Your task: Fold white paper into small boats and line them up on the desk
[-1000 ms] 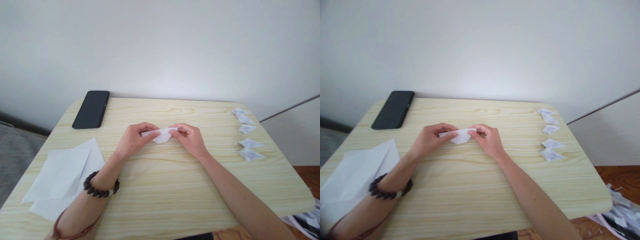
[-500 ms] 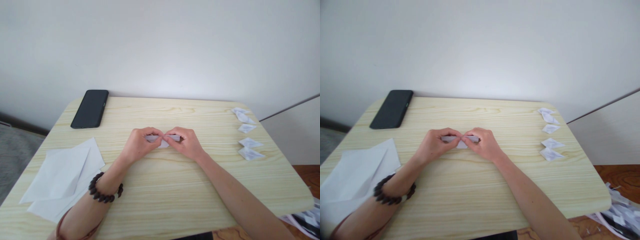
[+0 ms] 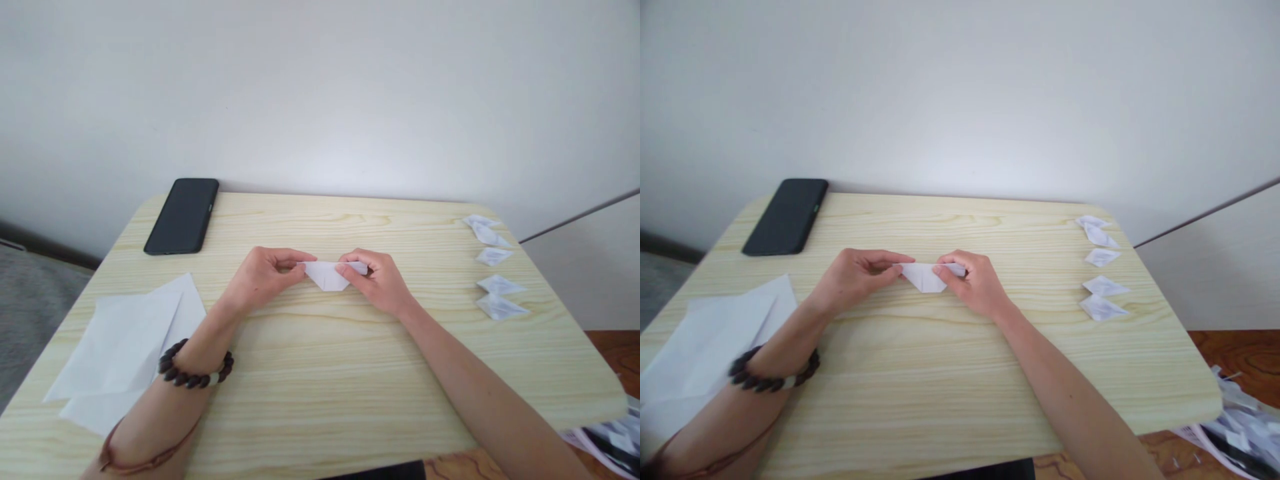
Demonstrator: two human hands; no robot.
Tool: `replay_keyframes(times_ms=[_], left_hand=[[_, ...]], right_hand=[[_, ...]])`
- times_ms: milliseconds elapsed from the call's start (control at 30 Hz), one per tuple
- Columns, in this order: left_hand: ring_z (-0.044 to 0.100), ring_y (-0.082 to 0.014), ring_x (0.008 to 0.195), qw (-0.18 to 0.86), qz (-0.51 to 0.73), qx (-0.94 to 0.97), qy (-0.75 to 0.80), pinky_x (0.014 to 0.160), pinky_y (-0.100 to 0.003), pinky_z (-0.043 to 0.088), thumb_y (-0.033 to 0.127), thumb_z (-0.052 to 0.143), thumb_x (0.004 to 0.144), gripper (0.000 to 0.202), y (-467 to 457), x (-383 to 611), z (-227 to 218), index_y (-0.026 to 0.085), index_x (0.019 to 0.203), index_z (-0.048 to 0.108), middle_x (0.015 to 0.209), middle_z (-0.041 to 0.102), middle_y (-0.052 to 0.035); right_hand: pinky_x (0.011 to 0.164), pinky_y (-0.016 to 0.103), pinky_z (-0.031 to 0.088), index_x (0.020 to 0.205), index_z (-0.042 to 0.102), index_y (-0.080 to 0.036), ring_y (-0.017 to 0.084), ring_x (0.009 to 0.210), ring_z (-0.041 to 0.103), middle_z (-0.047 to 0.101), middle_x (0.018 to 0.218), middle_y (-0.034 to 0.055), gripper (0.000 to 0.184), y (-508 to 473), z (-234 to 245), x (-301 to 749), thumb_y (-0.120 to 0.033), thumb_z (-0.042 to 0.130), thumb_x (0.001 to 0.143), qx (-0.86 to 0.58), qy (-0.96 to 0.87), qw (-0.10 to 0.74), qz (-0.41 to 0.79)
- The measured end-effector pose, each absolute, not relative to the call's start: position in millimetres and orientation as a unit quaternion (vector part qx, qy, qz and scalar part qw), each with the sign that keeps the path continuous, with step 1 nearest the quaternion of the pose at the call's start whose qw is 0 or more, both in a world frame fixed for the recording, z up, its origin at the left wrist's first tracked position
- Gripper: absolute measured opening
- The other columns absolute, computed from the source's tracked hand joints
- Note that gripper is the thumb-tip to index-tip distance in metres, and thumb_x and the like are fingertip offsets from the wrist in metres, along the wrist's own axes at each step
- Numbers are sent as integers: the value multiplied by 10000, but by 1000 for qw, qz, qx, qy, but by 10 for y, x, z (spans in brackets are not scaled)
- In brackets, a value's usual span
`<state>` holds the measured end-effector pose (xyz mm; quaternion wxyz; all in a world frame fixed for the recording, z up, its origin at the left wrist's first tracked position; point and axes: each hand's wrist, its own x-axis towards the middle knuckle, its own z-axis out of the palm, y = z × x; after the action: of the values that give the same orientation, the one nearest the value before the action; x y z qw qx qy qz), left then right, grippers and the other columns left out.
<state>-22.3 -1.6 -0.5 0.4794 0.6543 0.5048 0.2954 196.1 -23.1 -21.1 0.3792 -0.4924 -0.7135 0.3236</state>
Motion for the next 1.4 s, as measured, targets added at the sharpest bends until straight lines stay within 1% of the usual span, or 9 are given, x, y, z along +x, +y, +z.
replay_keyframes(times_ms=[133, 300, 433, 600, 767, 867, 1033, 1233, 1400], left_hand=[[695, -192, 788, 517, 293, 640, 487, 702, -236, 514, 365, 647, 751, 354, 14, -297, -24, 147, 1016, 734, 817, 762, -49], [672, -200, 836, 483, 303, 686, 452, 765, -269, 504, 339, 578, 790, 309, 2, -293, 2, 147, 984, 723, 884, 751, -46], [655, -198, 829, 468, 292, 712, 435, 741, -275, 497, 344, 580, 795, 302, -35, -219, 23, 149, 989, 705, 921, 735, -57], [632, -159, 697, 446, 262, 723, 458, 616, -235, 463, 353, 605, 785, 295, -55, -150, -8, 156, 977, 713, 861, 735, -39], [621, -137, 662, 434, 285, 718, 464, 605, -221, 455, 339, 620, 791, 258, -44, -151, -50, 167, 949, 728, 833, 736, -23], [614, -132, 649, 396, 322, 716, 476, 608, -226, 455, 340, 627, 806, 235, -42, -145, -61, 175, 936, 734, 812, 732, -17], [648, -160, 848, 305, 402, 753, 422, 728, -244, 478, 284, 639, 833, 143, -30, -151, -80, 185, 875, 733, 900, 737, -36], [631, -155, 852, 197, 381, 819, 381, 788, -267, 491, 241, 595, 867, 149, 27, -249, -142, 212, 854, 740, 906, 687, -44], [603, -173, 867, 142, 304, 867, 369, 783, -295, 489, 225, 533, 897, 211, 65, -307, -196, 226, 914, 743, 920, 676, -53]], right_hand=[[494, 215, 346, 814, 684, -173, 86, 539, 482, 637, 683, -4, 211, -224, -218, 1987, -367, 614, 856, -499, -690, 386, 355], [495, 217, 359, 799, 692, -175, 93, 550, 506, 662, 701, 4, 207, -225, -235, 1964, -371, 638, 838, -505, -681, 407, 340], [510, 223, 386, 792, 705, -187, 104, 565, 547, 682, 696, 4, 187, -237, -234, 1933, -362, 652, 831, -501, -696, 399, 323], [541, 228, 427, 813, 712, -201, 123, 619, 609, 715, 754, 12, 166, -238, -228, 1924, -346, 638, 846, -483, -725, 382, 308], [551, 222, 443, 846, 703, -203, 121, 643, 617, 713, 778, 12, 149, -238, -243, 1928, -327, 624, 860, -478, -730, 380, 309], [570, 235, 453, 895, 692, -204, 123, 665, 612, 705, 817, 20, 136, -241, -251, 1926, -310, 609, 875, -473, -734, 404, 273], [789, 311, 500, 933, 694, -232, 169, 896, 623, 700, 927, 45, 117, -235, -248, 1931, -229, 582, 900, -427, -776, 432, 169], [788, 338, 478, 928, 732, -263, 177, 845, 565, 679, 895, 45, 211, -201, -276, 1999, -151, 556, 900, -428, -813, 392, 51], [807, 372, 432, 949, 743, -254, 203, 910, 553, 680, 947, 57, 198, -184, -274, 2039, -175, 571, 890, -446, -841, 301, 47]])
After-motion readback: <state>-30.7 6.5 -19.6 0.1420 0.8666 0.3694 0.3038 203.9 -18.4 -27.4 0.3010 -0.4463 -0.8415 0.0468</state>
